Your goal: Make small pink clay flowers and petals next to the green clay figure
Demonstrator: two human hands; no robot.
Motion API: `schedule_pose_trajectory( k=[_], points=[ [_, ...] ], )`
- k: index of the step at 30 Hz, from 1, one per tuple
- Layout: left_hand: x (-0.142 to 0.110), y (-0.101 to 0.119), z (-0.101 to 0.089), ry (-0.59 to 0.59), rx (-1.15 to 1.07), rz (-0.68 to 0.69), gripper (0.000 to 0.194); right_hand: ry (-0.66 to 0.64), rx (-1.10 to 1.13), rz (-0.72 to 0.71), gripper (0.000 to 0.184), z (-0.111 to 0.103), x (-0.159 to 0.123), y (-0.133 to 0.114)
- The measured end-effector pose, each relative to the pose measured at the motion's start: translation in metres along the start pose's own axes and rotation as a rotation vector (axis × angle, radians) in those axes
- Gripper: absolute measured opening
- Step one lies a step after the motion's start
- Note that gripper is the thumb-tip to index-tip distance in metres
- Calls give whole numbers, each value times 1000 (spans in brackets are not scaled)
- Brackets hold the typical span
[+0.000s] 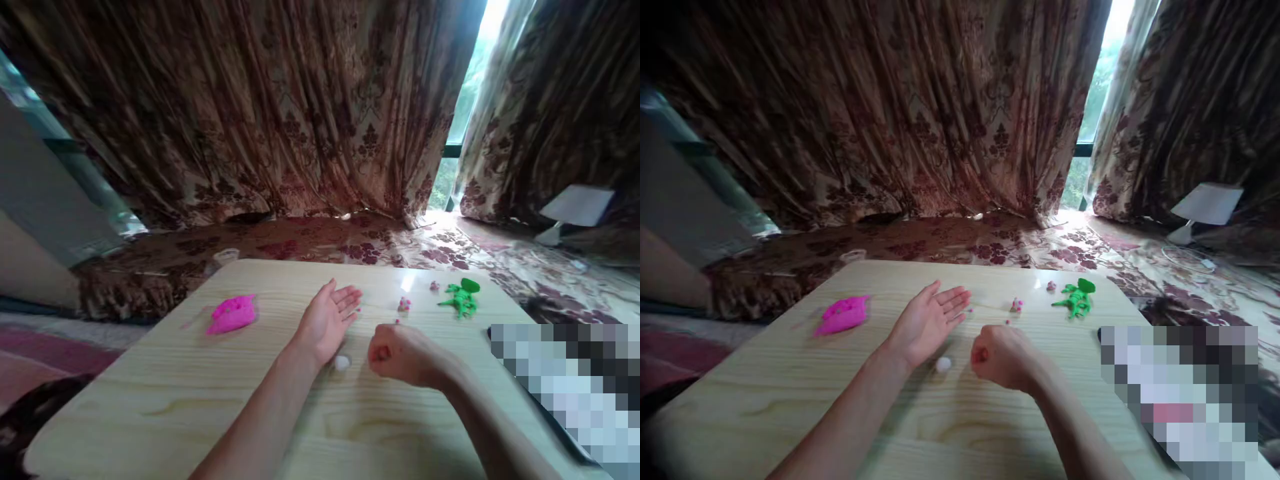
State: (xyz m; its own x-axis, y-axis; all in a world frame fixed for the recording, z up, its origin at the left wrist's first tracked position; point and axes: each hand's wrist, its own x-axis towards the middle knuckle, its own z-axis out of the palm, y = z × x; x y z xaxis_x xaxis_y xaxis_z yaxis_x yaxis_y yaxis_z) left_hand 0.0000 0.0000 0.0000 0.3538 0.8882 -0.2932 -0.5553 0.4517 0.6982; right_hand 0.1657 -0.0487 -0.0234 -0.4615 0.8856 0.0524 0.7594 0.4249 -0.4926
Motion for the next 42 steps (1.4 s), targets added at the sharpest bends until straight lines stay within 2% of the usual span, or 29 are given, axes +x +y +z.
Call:
schedule_pose_trajectory(
  k=[5, 7, 9, 12, 14, 19, 25, 31, 36, 42],
  points=[
    [-3, -5, 5, -26, 10, -29, 43, 352, 143, -6, 10, -17, 8, 4],
    [-5, -9, 8, -82, 7, -82, 44, 484, 216, 6, 10, -17, 12, 4],
    [-8, -12, 10, -177, -20, -137, 45, 550, 251, 11, 9, -15, 15, 4],
    [-11, -14, 11, -337, -90, -172, 45, 577, 200, -6, 9, -9, 18, 3],
    [-11, -14, 10, -384, -129, -174, 46, 591, 136, -25, 12, -6, 19, 2],
    [-9, -10, 8, -353, -198, -161, 47, 657, -38, -102, 22, -3, 17, 0],
    [-8, -5, 6, -317, -272, -139, 47, 649, -127, -185, 22, -4, 16, -5],
    [-10, -5, 6, -347, -306, -143, 46, 655, -117, -171, 28, -7, 15, -6],
    [-10, -3, 6, -364, -333, -140, 45, 585, -188, -166, 31, -5, 14, -12],
    [-10, -2, 4, -398, -365, -150, 44, 582, -281, -158, 42, -4, 15, -15]
  ],
)
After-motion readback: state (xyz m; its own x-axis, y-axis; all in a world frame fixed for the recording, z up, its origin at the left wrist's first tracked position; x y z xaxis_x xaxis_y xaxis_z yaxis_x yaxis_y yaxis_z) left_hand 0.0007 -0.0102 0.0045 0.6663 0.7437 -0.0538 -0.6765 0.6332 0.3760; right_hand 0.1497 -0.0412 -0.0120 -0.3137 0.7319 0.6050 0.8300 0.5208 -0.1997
